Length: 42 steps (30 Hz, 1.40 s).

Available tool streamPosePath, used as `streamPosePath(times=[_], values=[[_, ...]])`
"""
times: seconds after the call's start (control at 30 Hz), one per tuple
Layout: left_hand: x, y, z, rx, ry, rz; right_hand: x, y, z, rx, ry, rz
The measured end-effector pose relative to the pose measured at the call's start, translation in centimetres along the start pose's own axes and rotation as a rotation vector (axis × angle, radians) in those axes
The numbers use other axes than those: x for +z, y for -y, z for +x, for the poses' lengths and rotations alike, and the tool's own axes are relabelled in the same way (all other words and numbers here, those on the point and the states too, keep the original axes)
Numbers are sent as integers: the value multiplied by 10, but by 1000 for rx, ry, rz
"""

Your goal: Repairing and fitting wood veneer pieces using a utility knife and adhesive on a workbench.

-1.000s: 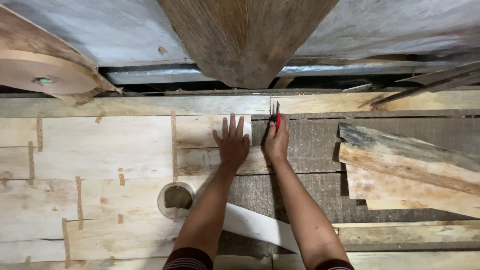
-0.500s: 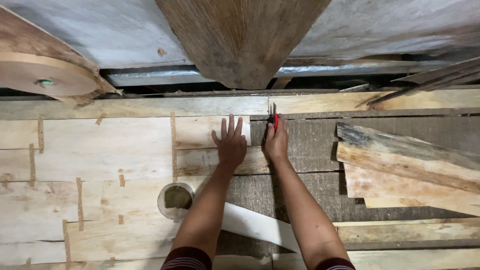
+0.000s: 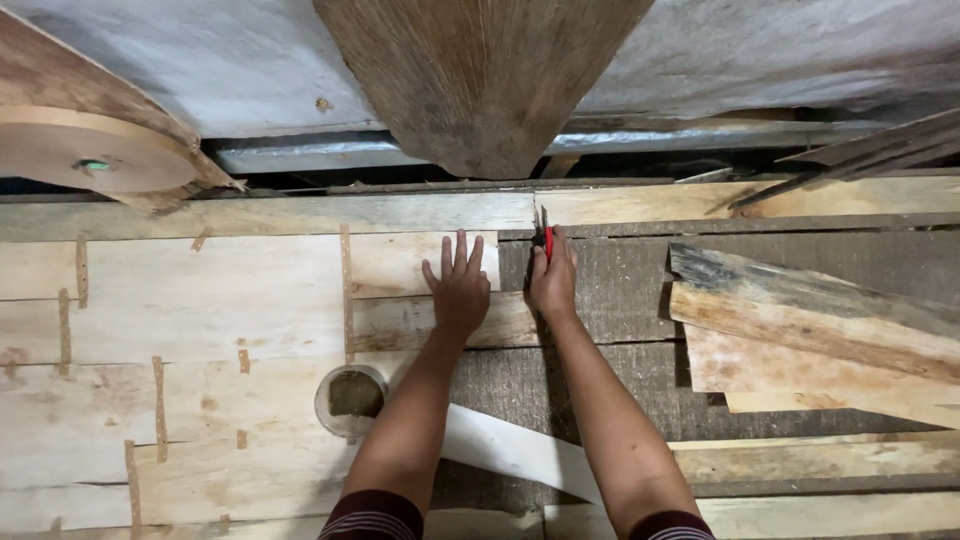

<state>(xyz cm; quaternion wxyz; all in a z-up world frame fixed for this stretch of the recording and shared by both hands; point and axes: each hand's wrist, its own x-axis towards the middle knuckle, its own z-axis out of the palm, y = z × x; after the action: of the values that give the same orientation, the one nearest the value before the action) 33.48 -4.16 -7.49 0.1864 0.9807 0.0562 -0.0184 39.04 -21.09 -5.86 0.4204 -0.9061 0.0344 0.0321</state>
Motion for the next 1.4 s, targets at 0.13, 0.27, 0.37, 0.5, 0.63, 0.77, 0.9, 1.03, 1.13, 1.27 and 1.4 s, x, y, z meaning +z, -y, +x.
streamPosePath(times=[0.13, 0.27, 0.37, 0.5, 0.63, 0.77, 0.9, 1.03, 1.13, 1.27, 1.4], values=[[3, 4, -1, 19, -40, 9, 1, 1, -1, 28, -9, 53], [-2, 1, -1, 15, -17, -25, -4, 4, -3, -17, -31, 48], [1, 2, -1, 15, -17, -40, -10, 11, -6, 50, -16, 95], [5, 7, 0, -7, -6, -103, -16, 13, -16, 138, -52, 213], [7, 11, -2, 44, -105, -115, -20, 15, -41, 127, -64, 222], [12, 12, -5, 9, -107, -117, -24, 28, -65, 212, -6, 326], [13, 9, -11, 4, -133, -22, -34, 52, -91, 419, 202, 228], [2, 5, -24, 45, -150, 13, -18, 32, -109, 105, 87, 177], [-18, -7, -33, 5, -60, 33, -17, 34, -114, 196, 149, 194], [-9, -12, -47, -26, -102, 122, -15, 32, -115, 163, 191, 191], [3, -10, -54, -21, -143, 81, -9, 24, -114, 66, 157, 171]])
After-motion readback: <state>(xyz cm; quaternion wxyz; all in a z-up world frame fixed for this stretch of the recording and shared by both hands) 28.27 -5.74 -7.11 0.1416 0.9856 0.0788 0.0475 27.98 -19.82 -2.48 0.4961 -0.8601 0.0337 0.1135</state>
